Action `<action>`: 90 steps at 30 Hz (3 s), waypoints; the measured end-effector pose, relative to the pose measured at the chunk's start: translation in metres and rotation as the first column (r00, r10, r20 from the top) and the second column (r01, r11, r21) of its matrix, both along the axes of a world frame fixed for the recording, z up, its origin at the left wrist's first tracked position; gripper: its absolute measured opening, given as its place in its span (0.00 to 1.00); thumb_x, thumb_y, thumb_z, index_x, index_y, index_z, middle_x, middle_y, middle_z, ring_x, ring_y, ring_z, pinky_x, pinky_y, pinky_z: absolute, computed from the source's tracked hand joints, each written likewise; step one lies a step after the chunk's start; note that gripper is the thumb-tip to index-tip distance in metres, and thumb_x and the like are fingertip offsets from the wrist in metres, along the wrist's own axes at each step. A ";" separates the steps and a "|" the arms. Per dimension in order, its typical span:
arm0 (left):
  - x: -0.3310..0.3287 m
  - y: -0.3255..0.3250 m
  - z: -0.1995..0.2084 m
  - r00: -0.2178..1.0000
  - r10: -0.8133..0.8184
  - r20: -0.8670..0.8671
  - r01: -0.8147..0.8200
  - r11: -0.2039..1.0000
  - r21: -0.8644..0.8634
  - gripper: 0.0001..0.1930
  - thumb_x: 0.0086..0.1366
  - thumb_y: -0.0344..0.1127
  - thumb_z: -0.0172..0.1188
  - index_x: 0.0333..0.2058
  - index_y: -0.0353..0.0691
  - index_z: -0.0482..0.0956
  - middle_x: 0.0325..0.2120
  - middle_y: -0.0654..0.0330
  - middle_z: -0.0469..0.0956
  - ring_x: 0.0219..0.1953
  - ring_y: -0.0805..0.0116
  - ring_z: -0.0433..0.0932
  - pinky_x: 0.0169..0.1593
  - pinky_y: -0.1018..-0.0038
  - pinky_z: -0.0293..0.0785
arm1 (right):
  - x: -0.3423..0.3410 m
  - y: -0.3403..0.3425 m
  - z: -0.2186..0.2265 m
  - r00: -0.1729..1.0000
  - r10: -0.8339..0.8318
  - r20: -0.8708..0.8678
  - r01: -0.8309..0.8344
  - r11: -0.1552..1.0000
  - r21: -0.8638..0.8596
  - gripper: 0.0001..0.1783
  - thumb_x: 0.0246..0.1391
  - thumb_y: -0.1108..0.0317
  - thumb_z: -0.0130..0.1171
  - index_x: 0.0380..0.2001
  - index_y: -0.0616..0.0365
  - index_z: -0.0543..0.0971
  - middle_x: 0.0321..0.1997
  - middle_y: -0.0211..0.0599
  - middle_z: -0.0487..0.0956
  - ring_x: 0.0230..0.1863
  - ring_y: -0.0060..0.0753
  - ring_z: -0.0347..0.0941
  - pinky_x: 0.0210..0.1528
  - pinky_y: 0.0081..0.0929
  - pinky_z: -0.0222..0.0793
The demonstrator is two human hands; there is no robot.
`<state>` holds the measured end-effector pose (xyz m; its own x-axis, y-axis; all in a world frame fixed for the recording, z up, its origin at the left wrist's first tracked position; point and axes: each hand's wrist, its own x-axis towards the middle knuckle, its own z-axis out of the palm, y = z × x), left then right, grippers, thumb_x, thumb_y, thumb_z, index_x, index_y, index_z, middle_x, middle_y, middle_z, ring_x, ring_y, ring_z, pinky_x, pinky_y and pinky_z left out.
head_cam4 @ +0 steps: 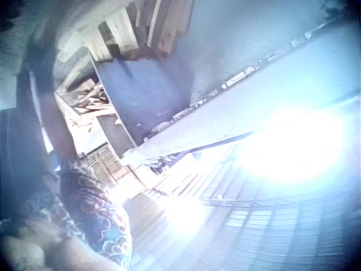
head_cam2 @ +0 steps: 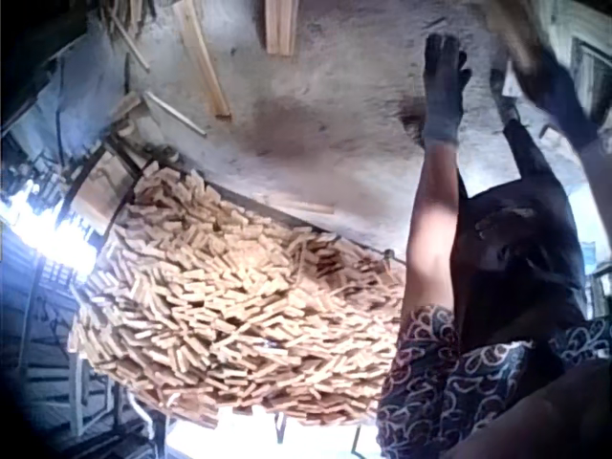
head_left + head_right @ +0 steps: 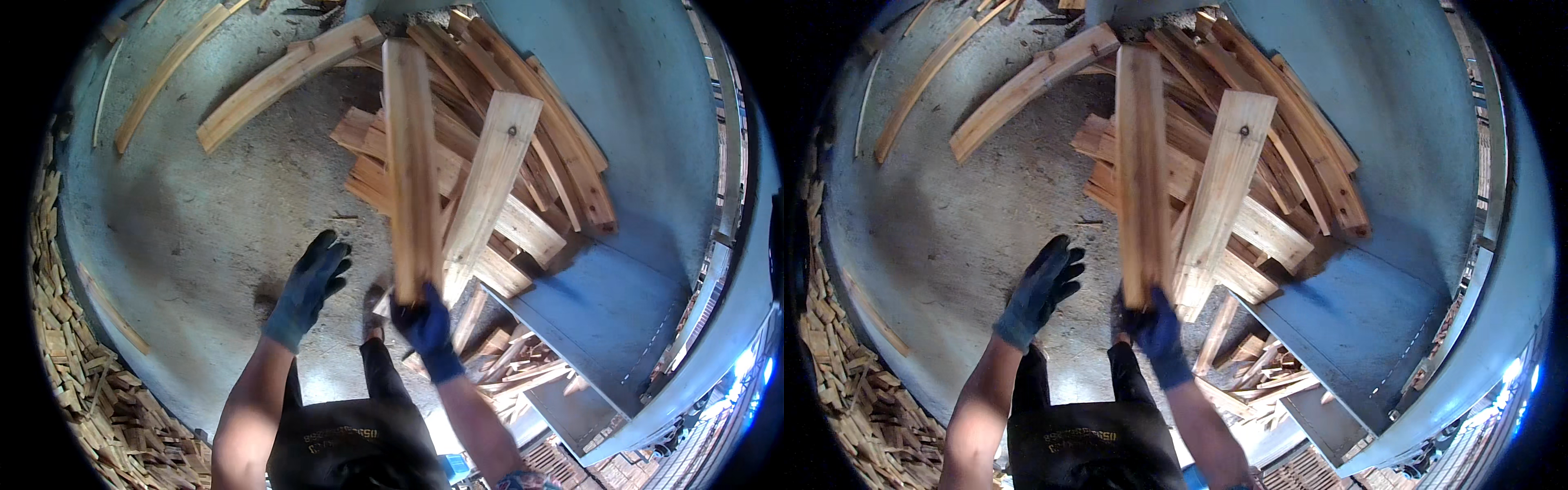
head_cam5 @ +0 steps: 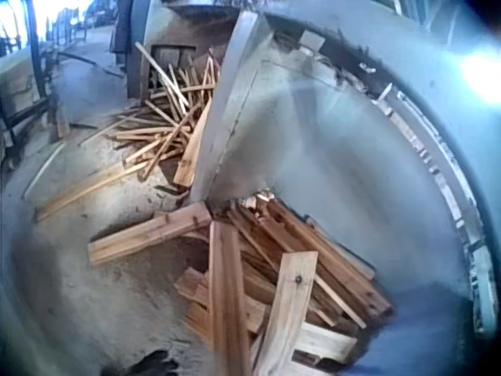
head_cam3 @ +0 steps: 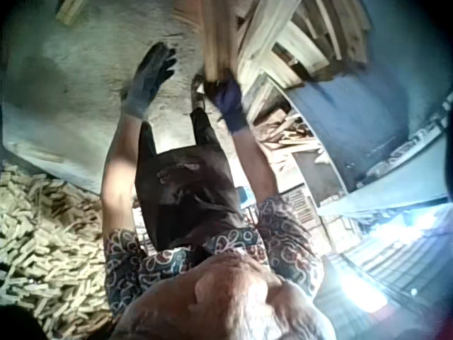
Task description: The person picks up wooden planks from a pile on the floor and stacks them onto a metal rack. The person repeatedly gathers small bundles of planks and places them on the rack, organizing the wood in a warehouse environment.
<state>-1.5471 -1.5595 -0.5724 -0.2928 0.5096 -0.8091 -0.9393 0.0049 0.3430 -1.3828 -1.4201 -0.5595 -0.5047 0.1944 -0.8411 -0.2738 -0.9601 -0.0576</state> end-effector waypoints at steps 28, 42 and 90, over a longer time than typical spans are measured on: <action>0.120 0.063 -0.134 0.936 -0.351 0.001 0.350 0.935 -0.053 0.28 0.52 0.52 0.65 0.41 0.32 0.76 0.31 0.61 0.77 0.33 0.75 0.72 0.38 0.75 0.68 | 0.149 0.060 -0.078 0.595 0.483 0.643 -0.791 0.492 0.363 0.16 0.50 0.71 0.61 0.44 0.61 0.74 0.34 0.30 0.78 0.32 0.16 0.71 0.35 0.15 0.67; 0.153 0.067 -0.057 0.939 -0.343 -0.008 0.343 0.937 0.066 0.29 0.50 0.45 0.69 0.46 0.33 0.72 0.36 0.59 0.77 0.38 0.73 0.75 0.40 0.77 0.73 | 0.111 0.100 -0.020 0.405 0.587 0.701 -0.908 0.345 0.236 0.20 0.47 0.65 0.64 0.42 0.61 0.73 0.31 0.28 0.76 0.32 0.19 0.70 0.35 0.19 0.67; 0.175 0.123 -0.114 0.936 0.206 0.286 -0.258 0.953 0.160 0.28 0.56 0.37 0.64 0.54 0.45 0.62 0.47 0.61 0.69 0.50 0.70 0.70 0.50 0.74 0.72 | 0.085 0.237 -0.016 0.570 0.378 0.730 -0.821 0.243 0.516 0.14 0.49 0.71 0.58 0.41 0.63 0.76 0.39 0.39 0.79 0.40 0.32 0.76 0.44 0.25 0.69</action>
